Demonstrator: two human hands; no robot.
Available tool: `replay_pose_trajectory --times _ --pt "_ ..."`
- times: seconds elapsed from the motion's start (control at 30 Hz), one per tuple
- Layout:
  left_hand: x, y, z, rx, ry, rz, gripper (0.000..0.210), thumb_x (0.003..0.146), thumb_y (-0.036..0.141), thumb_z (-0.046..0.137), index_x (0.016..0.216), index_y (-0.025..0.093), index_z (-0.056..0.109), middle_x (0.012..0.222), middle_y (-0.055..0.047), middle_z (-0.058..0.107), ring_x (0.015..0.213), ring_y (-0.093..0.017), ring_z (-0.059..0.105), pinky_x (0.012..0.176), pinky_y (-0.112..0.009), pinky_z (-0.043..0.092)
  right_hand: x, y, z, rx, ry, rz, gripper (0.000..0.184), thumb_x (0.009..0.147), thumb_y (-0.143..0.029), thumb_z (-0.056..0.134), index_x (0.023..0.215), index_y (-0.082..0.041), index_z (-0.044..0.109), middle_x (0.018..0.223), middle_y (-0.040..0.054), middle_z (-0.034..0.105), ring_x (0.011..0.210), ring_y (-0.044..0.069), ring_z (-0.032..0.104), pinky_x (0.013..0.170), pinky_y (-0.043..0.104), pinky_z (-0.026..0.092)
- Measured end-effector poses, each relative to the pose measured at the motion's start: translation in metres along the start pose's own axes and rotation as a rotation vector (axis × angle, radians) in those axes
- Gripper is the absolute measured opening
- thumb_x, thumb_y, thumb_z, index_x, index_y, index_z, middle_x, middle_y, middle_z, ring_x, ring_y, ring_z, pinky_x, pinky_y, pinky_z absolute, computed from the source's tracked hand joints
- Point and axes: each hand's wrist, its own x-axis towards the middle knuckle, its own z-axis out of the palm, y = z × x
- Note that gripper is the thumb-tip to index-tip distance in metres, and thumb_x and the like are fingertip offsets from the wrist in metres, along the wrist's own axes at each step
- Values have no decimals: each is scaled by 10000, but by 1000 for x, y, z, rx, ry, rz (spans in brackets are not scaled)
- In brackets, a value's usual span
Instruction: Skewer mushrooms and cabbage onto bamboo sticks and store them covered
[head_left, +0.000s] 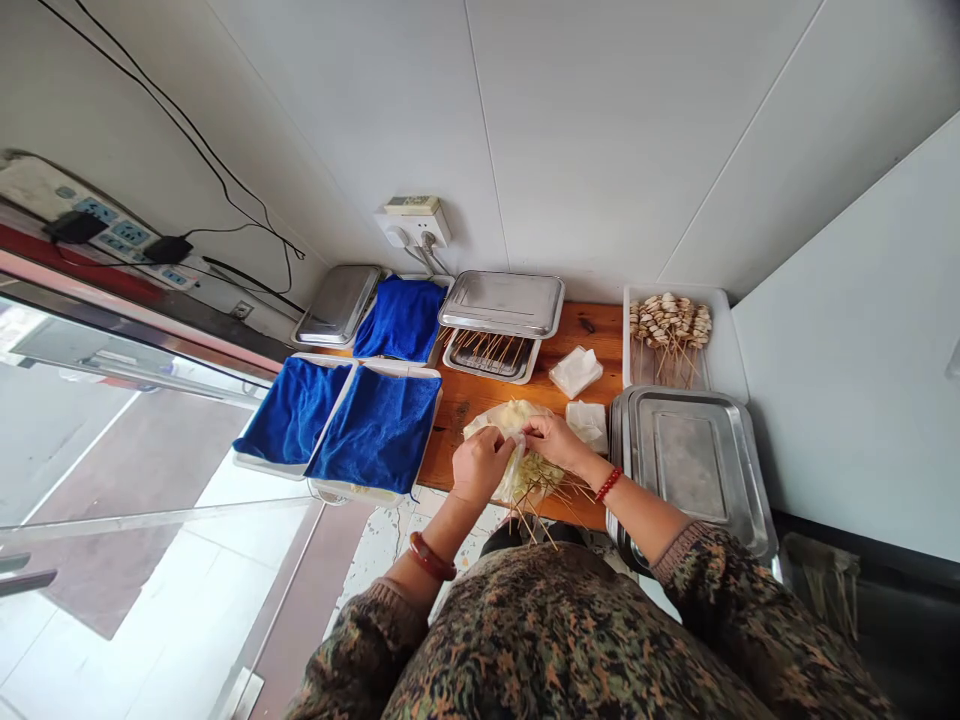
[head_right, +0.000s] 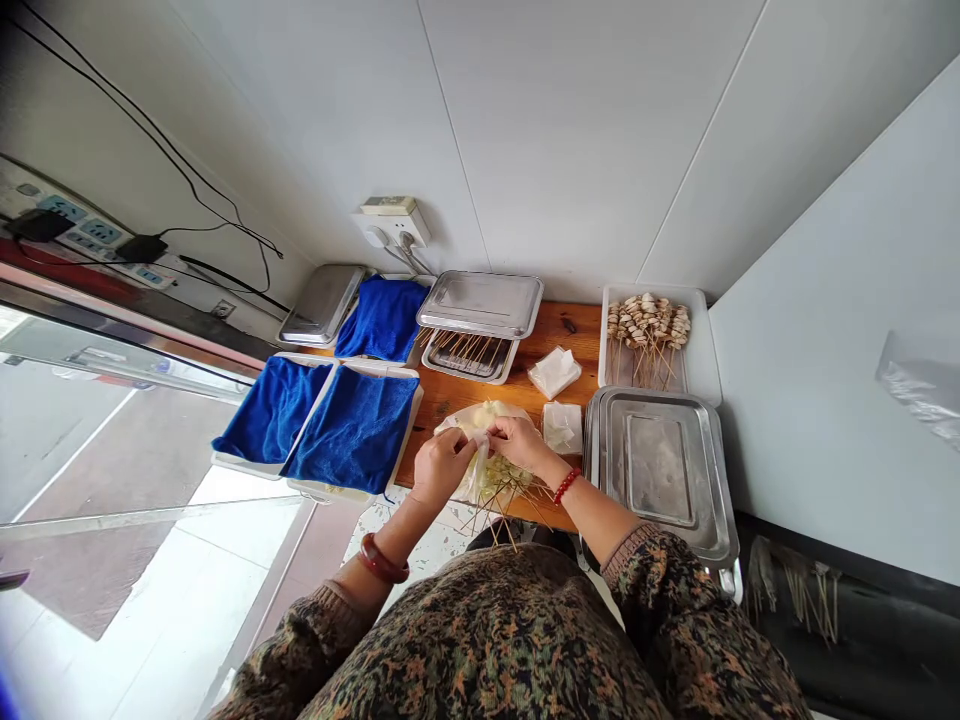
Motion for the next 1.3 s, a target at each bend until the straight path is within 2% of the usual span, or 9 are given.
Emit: replay_pose_trajectory --times 0.1,0.17,0.3,0.47,0.77,0.87,1.0,1.17,1.3 --pt "-2 3 4 -10 11 -7 283 894 320 573 644 186 584 684 -34 609 643 -162 549 589 -265 335 2 -1 3 -35 -9 4 265 776 -275 691 568 -174 561 541 -47 514 558 119 473 542 230 367" --pt "-2 4 4 -28 2 24 233 901 278 558 698 183 622 751 -47 644 695 -166 574 616 -262 356 1 -3 2 -39 -32 8 262 756 -255 685 546 -171 554 525 -55 482 550 110 440 534 225 345" --pt "-1 4 0 -75 -53 131 160 916 260 548 835 191 668 844 -48 668 768 -160 601 682 -253 403 0 -8 -7 -2 -114 20 118 785 -250 633 731 -152 670 640 -31 584 610 118 490 574 226 395" --pt "0 5 0 -97 -79 185 138 913 262 544 896 187 659 902 -71 655 812 -184 617 708 -272 436 -3 -14 -15 33 -175 31 190 845 -296 573 799 -150 686 640 -22 579 571 110 477 538 220 406" --pt "10 4 3 -239 -138 233 127 830 137 565 932 206 598 776 -8 633 744 -161 606 713 -272 454 -3 -12 0 -101 4 -33 459 955 -499 467 717 -146 637 619 -13 562 599 129 500 546 237 404" --pt "11 2 -1 -313 -169 236 219 808 131 567 1011 214 588 679 43 581 645 -135 572 657 -248 425 -7 -16 -2 -216 78 -78 357 970 -407 495 783 -155 666 730 24 631 711 165 569 665 276 456" --pt "7 -3 -5 -409 -180 218 247 744 80 545 945 213 598 614 75 503 569 -103 496 619 -228 382 -25 -20 -7 -410 170 -141 210 964 -282 502 864 -175 651 976 101 637 927 245 576 858 387 461" --pt "-2 -13 -3 -553 -175 131 138 708 93 528 790 202 545 555 86 441 505 -84 410 547 -214 345 -44 -16 -6 -579 209 -166 176 959 -185 447 876 -200 602 989 111 599 916 273 565 867 439 478" --pt "0 0 8 -686 -145 38 77 759 139 512 790 203 483 606 63 487 518 -82 478 513 -197 373 -46 -16 -2 -625 243 -161 165 952 -149 434 938 -209 588 1014 103 578 912 261 574 844 418 502"
